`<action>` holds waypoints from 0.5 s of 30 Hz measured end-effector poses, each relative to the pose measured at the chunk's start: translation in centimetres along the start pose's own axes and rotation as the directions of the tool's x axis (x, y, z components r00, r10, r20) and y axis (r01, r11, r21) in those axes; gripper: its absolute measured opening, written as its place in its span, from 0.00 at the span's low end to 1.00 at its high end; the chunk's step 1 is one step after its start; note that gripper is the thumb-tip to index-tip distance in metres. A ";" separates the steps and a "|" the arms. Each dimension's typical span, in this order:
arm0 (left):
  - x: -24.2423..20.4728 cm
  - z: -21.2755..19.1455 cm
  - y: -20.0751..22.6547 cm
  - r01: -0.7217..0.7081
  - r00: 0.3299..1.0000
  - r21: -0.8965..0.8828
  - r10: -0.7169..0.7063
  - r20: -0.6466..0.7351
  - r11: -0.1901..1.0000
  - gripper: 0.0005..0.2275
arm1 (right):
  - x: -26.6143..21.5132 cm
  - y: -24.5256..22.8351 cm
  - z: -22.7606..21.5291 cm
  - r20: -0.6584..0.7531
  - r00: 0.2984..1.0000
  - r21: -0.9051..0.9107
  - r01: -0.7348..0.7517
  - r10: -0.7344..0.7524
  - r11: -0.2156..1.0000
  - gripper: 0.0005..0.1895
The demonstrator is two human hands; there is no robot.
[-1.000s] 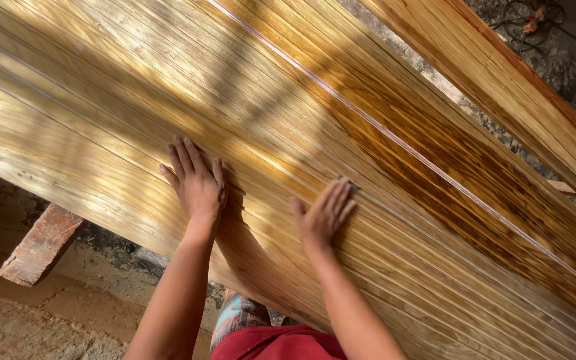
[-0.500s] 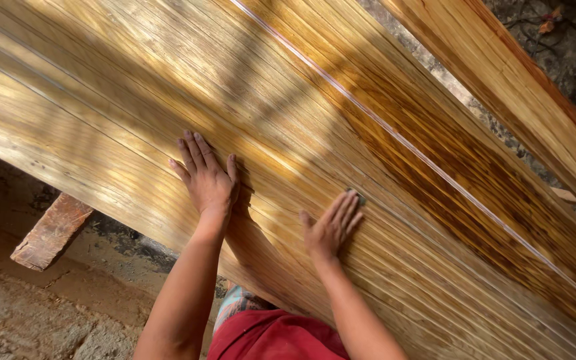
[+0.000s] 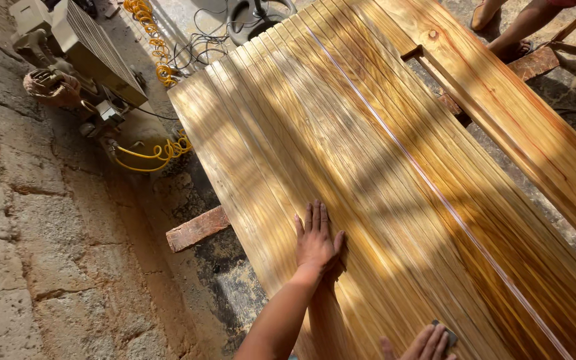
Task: The person sands a large wooden panel using a sanding block, moving along the grain to smooth the surface. They then switch to a smaller tool to scrape and clean the grooves between the wooden slats.
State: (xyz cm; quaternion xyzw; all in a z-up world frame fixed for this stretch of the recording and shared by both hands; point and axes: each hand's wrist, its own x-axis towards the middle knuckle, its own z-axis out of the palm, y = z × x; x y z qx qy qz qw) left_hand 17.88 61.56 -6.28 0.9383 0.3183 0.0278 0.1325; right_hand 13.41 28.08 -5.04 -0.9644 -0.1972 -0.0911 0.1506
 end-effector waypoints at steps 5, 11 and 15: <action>-0.1 0.1 0.1 -0.016 0.999 -0.033 0.015 -0.042 0.999 0.38 | 10.0 -9.6 9.7 0.026 0.983 0.116 0.179 -0.183 0.977 0.61; -0.6 -0.8 0.2 -0.002 1.000 -0.046 0.001 -0.014 0.999 0.37 | 0.7 0.8 2.1 0.107 0.993 -0.059 0.056 -0.050 0.997 0.59; 0.0 -0.7 0.5 0.022 1.000 -0.037 -0.021 0.018 0.999 0.36 | 1.4 0.4 1.0 0.011 0.972 -0.105 -0.234 0.237 0.966 0.63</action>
